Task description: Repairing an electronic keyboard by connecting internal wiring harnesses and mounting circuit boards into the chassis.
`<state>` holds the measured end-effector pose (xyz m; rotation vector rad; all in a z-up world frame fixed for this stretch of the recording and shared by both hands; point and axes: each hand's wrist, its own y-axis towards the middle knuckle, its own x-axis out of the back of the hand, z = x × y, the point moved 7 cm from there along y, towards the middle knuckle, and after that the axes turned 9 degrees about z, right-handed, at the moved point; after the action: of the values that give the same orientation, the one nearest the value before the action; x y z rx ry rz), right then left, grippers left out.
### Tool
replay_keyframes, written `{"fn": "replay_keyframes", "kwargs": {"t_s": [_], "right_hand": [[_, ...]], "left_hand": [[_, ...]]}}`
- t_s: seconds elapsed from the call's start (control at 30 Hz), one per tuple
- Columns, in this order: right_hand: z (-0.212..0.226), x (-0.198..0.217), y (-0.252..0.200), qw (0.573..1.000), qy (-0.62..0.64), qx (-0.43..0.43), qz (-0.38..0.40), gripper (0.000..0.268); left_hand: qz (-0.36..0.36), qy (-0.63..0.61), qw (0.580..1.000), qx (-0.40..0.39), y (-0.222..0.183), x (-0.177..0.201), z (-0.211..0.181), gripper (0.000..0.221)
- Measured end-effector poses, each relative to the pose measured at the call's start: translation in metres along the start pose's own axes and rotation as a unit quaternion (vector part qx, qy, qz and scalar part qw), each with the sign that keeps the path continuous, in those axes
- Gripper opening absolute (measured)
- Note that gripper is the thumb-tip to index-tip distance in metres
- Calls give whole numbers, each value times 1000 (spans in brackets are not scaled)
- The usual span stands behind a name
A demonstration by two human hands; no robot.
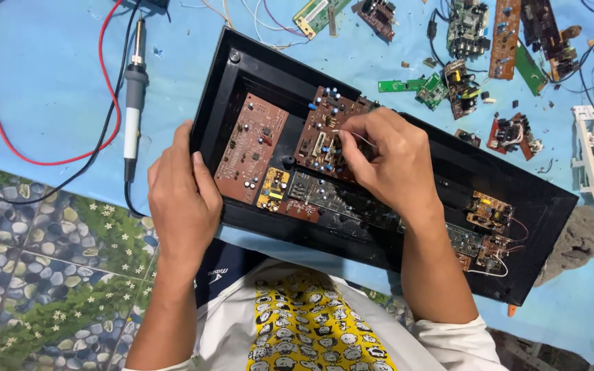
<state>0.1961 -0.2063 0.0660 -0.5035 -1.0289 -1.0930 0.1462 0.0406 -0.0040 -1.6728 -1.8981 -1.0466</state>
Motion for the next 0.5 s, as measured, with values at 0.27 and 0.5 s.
{"fn": "replay_keyframes", "kwargs": {"t_s": [0.27, 0.5], "right_hand": [[-3, 1, 6, 1000, -21, 8, 10, 2], [-12, 5, 10, 999, -37, 4, 0, 4]], "left_hand": [[-2, 0, 1000, 5, 1, 0, -1, 34], [-11, -11, 1000, 8, 0, 0, -1, 34]]}}
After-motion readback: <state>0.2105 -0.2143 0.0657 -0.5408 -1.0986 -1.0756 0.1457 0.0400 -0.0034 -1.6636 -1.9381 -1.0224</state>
